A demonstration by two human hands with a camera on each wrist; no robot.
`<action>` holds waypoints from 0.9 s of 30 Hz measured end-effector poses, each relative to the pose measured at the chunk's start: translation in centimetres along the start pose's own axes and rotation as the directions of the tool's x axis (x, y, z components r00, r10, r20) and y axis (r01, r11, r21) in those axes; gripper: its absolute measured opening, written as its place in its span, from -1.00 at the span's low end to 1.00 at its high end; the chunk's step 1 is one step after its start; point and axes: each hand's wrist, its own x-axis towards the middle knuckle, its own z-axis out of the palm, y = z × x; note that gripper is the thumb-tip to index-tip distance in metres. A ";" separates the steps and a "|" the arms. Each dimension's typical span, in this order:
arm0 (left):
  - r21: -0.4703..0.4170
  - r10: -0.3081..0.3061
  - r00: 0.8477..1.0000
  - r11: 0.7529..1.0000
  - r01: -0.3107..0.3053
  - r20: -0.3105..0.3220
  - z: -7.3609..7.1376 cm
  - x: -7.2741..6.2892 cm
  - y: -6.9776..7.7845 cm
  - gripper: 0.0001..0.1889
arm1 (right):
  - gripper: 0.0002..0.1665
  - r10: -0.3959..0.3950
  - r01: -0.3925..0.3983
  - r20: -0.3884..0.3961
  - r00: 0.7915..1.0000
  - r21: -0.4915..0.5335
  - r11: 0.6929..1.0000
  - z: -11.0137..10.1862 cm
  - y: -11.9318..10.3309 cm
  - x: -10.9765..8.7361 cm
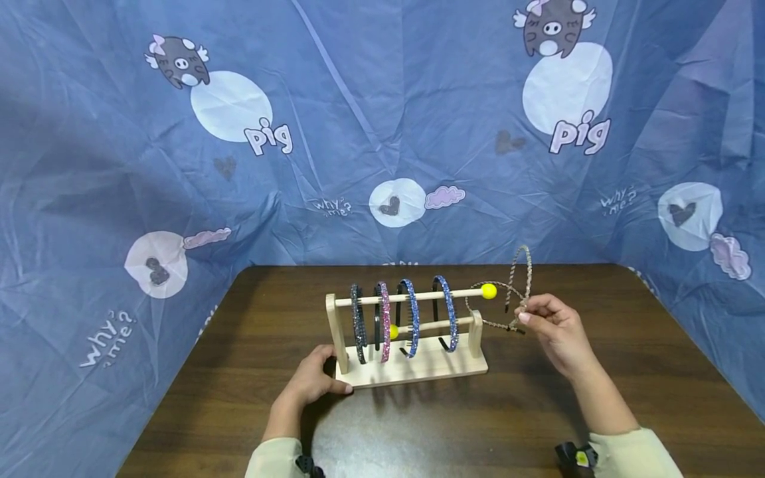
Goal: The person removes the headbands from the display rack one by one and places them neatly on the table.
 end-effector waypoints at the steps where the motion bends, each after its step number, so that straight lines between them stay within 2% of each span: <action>1: 0.000 -0.001 1.000 1.000 0.001 0.000 0.0 0.0 0.0 -0.44 | -0.64 -0.005 0.005 -0.001 1.000 0.001 1.000 -0.1 0.0 -0.1; 10: 0.003 -0.008 1.000 1.000 0.008 0.008 0.2 -0.2 -0.1 -0.43 | -0.60 -0.017 0.017 -0.024 1.000 -0.006 1.000 -1.7 -0.3 -0.8; 16: 0.004 0.022 1.000 1.000 -0.022 -0.013 0.2 -0.1 -0.3 -0.45 | -0.65 -0.009 0.008 -0.015 1.000 -0.047 0.999 -3.0 -0.4 -1.0; 27: 0.015 0.024 1.000 1.000 -0.024 -0.017 0.1 0.2 -0.4 -0.44 | -0.59 -0.009 0.006 -0.096 0.995 -0.030 1.000 -5.3 0.1 -0.8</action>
